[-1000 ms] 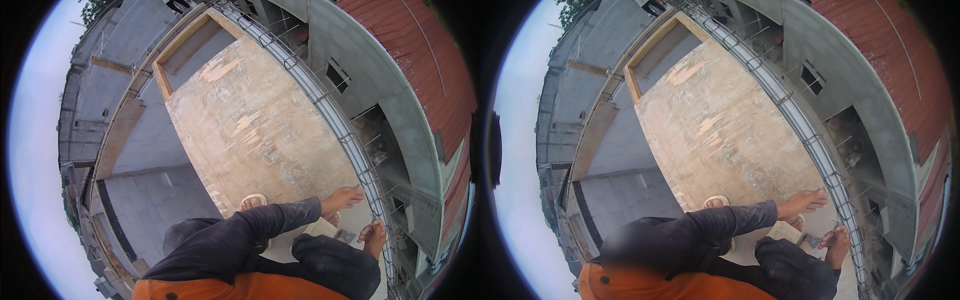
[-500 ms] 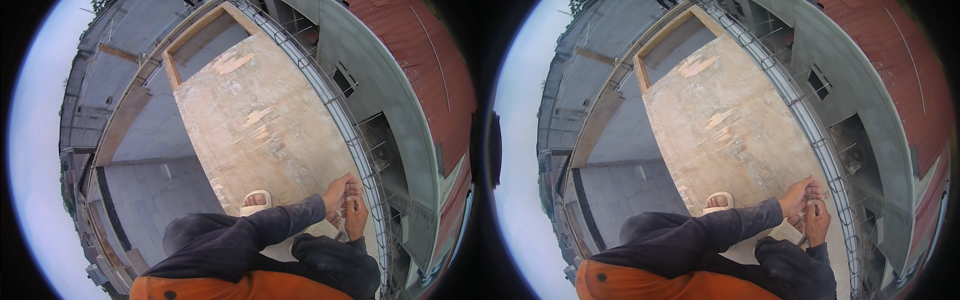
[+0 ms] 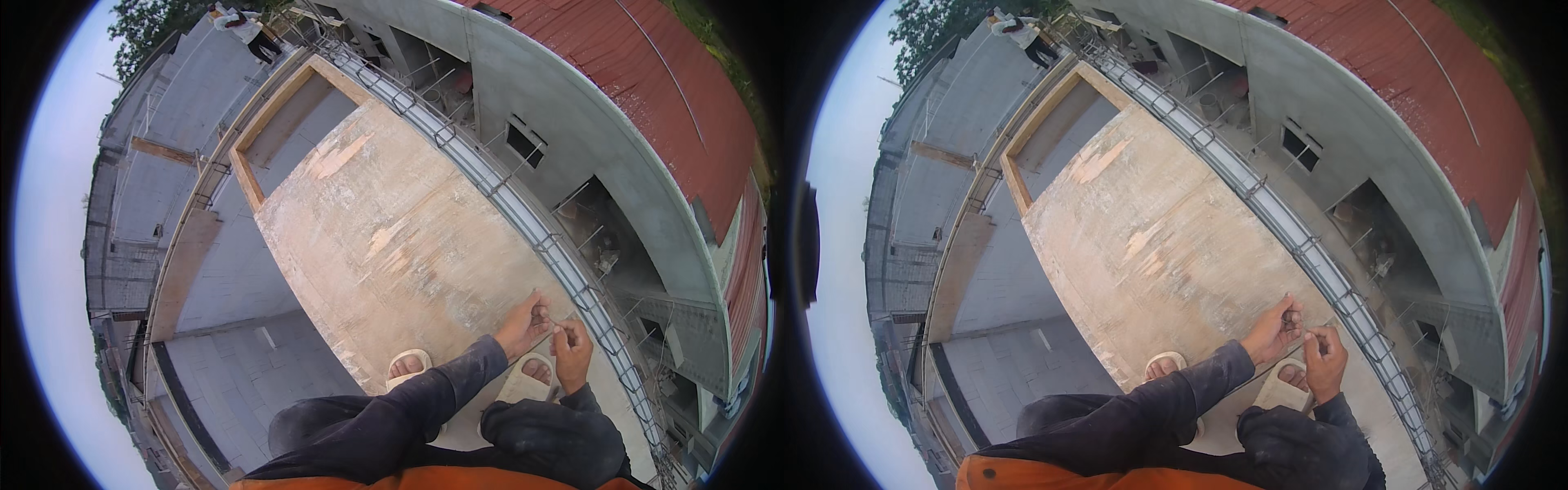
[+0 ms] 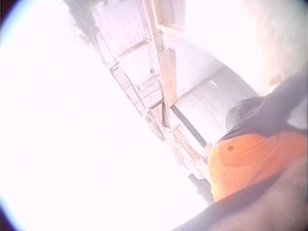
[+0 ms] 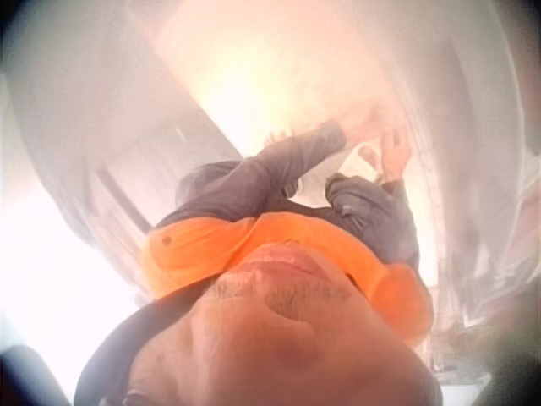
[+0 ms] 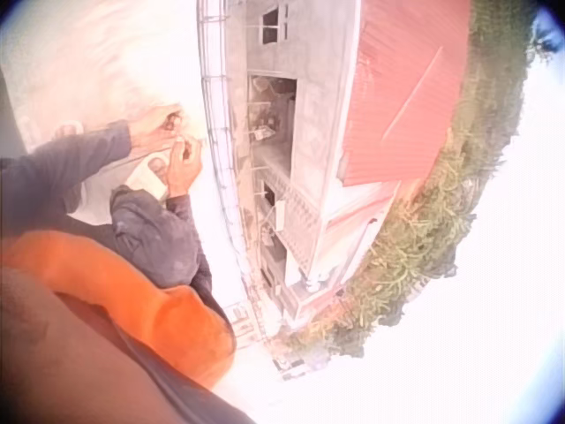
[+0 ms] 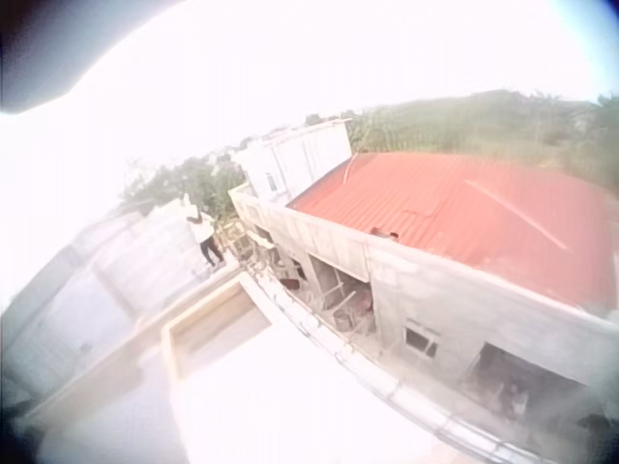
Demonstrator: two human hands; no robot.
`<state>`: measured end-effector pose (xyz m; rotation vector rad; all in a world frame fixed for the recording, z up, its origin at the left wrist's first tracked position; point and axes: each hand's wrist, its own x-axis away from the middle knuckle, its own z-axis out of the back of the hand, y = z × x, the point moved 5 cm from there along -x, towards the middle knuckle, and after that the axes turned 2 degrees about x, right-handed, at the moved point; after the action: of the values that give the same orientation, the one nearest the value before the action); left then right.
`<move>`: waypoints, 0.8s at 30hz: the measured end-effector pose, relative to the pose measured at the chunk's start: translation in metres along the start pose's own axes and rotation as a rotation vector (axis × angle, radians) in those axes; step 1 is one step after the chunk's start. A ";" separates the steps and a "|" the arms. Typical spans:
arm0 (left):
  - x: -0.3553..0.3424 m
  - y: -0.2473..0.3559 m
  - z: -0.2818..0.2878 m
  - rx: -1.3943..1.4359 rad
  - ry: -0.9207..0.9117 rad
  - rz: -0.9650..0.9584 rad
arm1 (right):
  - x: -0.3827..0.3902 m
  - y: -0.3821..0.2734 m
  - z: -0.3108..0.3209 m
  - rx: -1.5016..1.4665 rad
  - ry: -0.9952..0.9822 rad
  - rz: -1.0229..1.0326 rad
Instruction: The person positions a large wooden board on a frame, hammers nails into it using a hatchet, and then adjusts a second wooden board to fit onto the structure.
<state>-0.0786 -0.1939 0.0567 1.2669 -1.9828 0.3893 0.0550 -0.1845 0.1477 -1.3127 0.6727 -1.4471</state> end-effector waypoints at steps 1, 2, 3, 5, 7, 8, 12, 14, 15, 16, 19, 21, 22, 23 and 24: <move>0.001 0.004 0.004 -0.053 0.008 0.006 | -0.002 0.001 -0.001 -0.083 0.002 -0.014; 0.003 0.007 0.002 -0.094 -0.017 0.009 | -0.003 0.004 0.001 -0.158 0.015 -0.032; 0.006 0.012 0.002 -0.135 -0.040 0.012 | -0.006 0.008 0.002 -0.254 0.017 -0.088; 0.012 0.023 0.002 -0.247 -0.074 0.018 | -0.011 0.013 0.001 -0.454 0.011 -0.199; 0.014 0.032 0.001 -0.385 -0.107 0.027 | -0.018 0.016 -0.001 -0.498 0.006 -0.253; 0.014 0.033 0.000 -0.429 -0.087 0.032 | -0.021 0.019 -0.002 -0.518 0.000 -0.283; 0.009 0.037 -0.019 -0.558 -0.033 0.047 | -0.041 0.017 -0.003 -0.495 0.034 -0.250; 0.004 0.034 -0.035 -0.551 -0.030 0.059 | -0.047 0.019 0.007 -0.457 0.053 -0.288; 0.002 0.034 -0.039 -0.514 -0.019 0.086 | -0.052 0.021 0.008 -0.446 0.051 -0.317; 0.001 0.038 -0.039 -0.527 -0.023 0.046 | -0.060 0.024 0.002 -0.489 0.017 -0.299; 0.000 0.047 -0.049 -0.544 0.010 -0.036 | -0.071 0.021 0.001 -0.512 -0.018 -0.302; -0.007 0.046 -0.055 -0.584 0.014 -0.040 | -0.076 0.022 0.008 -0.525 -0.019 -0.284; -0.010 0.048 -0.056 -0.605 0.017 -0.047 | -0.078 0.023 0.008 -0.534 -0.024 -0.273; -0.009 0.050 -0.056 -0.602 0.021 -0.035 | -0.077 0.025 0.007 -0.544 -0.026 -0.282; -0.008 0.051 -0.056 -0.598 0.027 -0.026 | -0.077 0.027 0.006 -0.553 -0.031 -0.291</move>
<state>-0.0979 -0.1310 0.0963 0.8925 -1.8579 -0.1948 0.0593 -0.1212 0.0968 -1.9201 0.9329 -1.5219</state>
